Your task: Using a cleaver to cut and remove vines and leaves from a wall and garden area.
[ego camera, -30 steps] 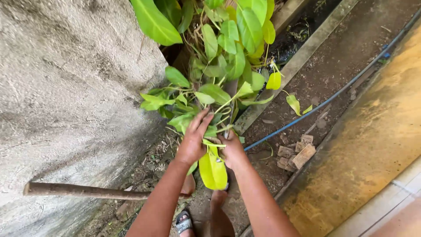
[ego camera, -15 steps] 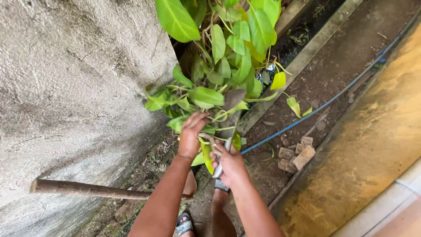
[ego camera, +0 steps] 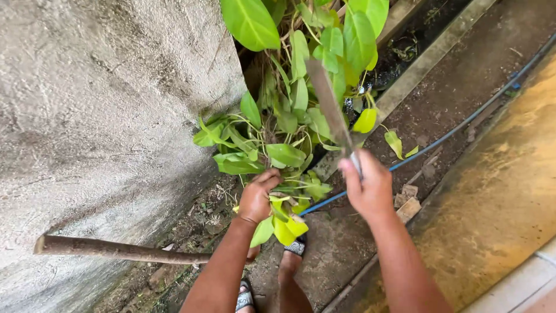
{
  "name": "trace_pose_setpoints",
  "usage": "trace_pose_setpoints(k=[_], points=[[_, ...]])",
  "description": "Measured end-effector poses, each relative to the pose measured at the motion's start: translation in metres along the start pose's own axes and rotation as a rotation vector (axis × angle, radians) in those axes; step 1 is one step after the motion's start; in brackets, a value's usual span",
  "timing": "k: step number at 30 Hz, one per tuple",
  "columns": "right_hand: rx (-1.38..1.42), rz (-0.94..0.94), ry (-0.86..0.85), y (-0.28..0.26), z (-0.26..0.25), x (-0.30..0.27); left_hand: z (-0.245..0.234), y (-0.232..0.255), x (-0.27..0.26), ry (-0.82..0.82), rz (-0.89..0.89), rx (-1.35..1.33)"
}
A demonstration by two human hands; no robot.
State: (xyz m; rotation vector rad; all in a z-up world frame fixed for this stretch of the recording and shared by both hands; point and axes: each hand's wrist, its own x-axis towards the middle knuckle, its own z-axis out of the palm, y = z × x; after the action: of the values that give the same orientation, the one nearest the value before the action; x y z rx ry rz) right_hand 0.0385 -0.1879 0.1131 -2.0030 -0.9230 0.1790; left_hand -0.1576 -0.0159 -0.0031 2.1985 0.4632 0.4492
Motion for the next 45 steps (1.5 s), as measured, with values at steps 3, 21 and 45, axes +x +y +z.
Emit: trace_pose_setpoints(k=[3, 21, 45], points=[[0.004, -0.173, 0.138, 0.005, 0.018, 0.044, 0.008, -0.004, 0.001, -0.023, 0.039, 0.082], [-0.153, 0.158, -0.065, 0.113, 0.071, -0.009, 0.003, -0.013, -0.14, -0.067, -0.181, -0.115], [-0.133, 0.242, -0.036, 0.119, 0.119, -0.171, -0.018, 0.017, -0.198, -0.067, -0.039, -0.119]])
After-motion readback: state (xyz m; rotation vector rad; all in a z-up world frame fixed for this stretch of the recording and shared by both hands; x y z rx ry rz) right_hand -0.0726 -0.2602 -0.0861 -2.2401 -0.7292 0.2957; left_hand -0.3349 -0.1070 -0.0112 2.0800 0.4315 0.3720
